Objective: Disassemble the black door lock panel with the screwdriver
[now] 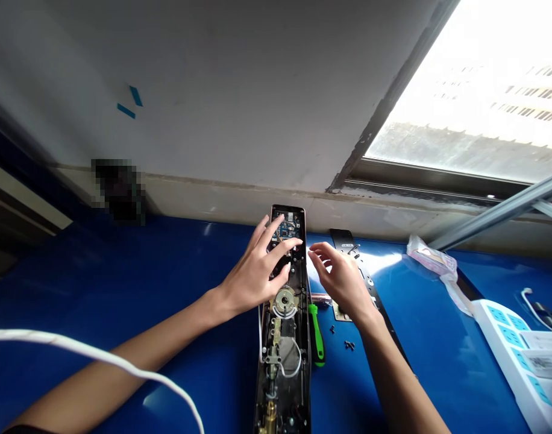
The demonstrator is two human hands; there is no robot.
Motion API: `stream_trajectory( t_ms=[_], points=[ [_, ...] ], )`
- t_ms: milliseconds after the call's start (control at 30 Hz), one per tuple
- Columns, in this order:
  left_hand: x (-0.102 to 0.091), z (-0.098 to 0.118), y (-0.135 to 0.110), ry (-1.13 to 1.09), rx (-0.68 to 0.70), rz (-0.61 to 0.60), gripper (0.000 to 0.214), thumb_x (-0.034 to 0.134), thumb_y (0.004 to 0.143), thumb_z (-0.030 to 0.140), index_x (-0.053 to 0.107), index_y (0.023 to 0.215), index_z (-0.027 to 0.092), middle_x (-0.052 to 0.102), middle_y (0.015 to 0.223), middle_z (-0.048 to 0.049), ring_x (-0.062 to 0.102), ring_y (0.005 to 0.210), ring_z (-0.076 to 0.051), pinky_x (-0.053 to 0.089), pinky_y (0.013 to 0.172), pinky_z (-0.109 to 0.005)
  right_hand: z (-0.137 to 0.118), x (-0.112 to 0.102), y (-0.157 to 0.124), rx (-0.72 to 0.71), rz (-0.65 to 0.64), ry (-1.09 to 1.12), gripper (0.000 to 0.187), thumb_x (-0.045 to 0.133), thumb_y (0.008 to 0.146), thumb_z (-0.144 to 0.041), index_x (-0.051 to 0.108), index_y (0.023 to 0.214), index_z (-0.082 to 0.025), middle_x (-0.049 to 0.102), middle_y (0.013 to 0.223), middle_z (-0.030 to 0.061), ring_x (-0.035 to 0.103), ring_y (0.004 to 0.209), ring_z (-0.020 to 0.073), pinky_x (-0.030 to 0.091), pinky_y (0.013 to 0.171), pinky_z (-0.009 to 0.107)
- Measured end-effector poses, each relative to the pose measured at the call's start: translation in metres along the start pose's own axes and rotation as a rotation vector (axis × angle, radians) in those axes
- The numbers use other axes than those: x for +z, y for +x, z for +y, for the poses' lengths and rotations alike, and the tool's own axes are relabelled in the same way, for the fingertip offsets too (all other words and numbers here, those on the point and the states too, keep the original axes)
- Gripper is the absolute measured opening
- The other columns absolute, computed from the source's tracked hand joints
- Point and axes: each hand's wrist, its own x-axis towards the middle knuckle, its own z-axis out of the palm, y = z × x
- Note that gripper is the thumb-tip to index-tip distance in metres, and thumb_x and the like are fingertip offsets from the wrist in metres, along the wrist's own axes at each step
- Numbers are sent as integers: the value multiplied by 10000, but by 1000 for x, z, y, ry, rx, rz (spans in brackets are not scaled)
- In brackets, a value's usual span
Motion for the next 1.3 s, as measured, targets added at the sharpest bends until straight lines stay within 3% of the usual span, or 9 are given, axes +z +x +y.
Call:
stream_trajectory(
  t_ms=[100, 233, 467, 600, 733, 933, 1100, 1200, 1300],
  points=[
    [-1, 7, -1, 36, 112, -19, 367, 585, 974, 154, 623, 1332, 228, 270, 1694, -101, 85, 1613, -371, 313, 1270, -618, -1, -16, -7, 56, -66, -70, 169, 528, 1011, -332, 631, 1113, -244, 762, 948, 44, 684, 765, 179, 501, 657, 301],
    [4, 9, -1, 72, 245, -83, 300, 579, 981, 155, 662, 1266, 195, 435, 1595, -130, 165, 1597, -375, 371, 1236, -632, -3, -32, -18, 111, -253, -179, 108, 636, 927, -328, 615, 893, -227, 718, 744, 11, 615, 605, 154, 396, 549, 263],
    [6, 4, 1, 60, 271, -49, 283, 578, 983, 143, 683, 1246, 153, 512, 1513, -155, 232, 1577, -354, 382, 1251, -579, -17, -13, -36, 76, -480, -302, 204, 738, 704, -237, 538, 675, -209, 617, 638, 9, 501, 553, 134, 260, 519, 274],
    [-3, -2, 4, 56, 249, 13, 285, 599, 971, 142, 687, 1242, 160, 531, 1495, -150, 272, 1561, -351, 380, 1250, -583, -25, -16, -35, 91, -491, -322, 160, 699, 713, -241, 542, 708, -210, 620, 634, 8, 490, 536, 128, 257, 495, 269],
    [-14, -10, 8, 59, 224, 69, 264, 613, 964, 142, 694, 1214, 167, 557, 1463, -131, 332, 1528, -332, 399, 1239, -560, -31, -60, -22, 140, -354, -345, 141, 583, 869, -297, 568, 976, -207, 714, 788, 36, 564, 579, 134, 344, 513, 252],
    [-24, -17, 12, 56, 158, 107, 268, 606, 967, 166, 683, 1219, 217, 578, 1424, -93, 405, 1471, -311, 411, 1218, -574, -53, -130, -9, 27, -23, -423, 143, 604, 908, -394, 635, 1000, -289, 763, 783, 2, 641, 592, 188, 394, 522, 299],
    [-20, -24, 9, 11, -58, 138, 421, 630, 963, 260, 594, 1382, 272, 466, 1534, -95, 462, 1434, -313, 450, 1186, -551, -74, -135, -9, -128, 304, -139, 220, 744, 857, -402, 711, 1033, -276, 805, 926, 35, 779, 848, 266, 572, 712, 397],
    [-16, -27, 6, -122, -181, 38, 610, 636, 952, 309, 443, 1531, 313, 388, 1614, -101, 567, 1348, -291, 537, 1108, -490, -80, -127, -8, -217, 479, 5, 275, 797, 819, -313, 702, 1074, -271, 790, 1015, 32, 779, 939, 269, 614, 827, 430],
    [-14, -29, 7, -248, -176, -61, 681, 640, 921, 256, 397, 1554, 316, 577, 1476, -83, 681, 1175, -252, 583, 1039, -445, -82, -121, -6, -269, 575, 68, 280, 792, 821, -270, 692, 1082, -252, 773, 1015, 44, 776, 921, 266, 636, 775, 423]
  ],
)
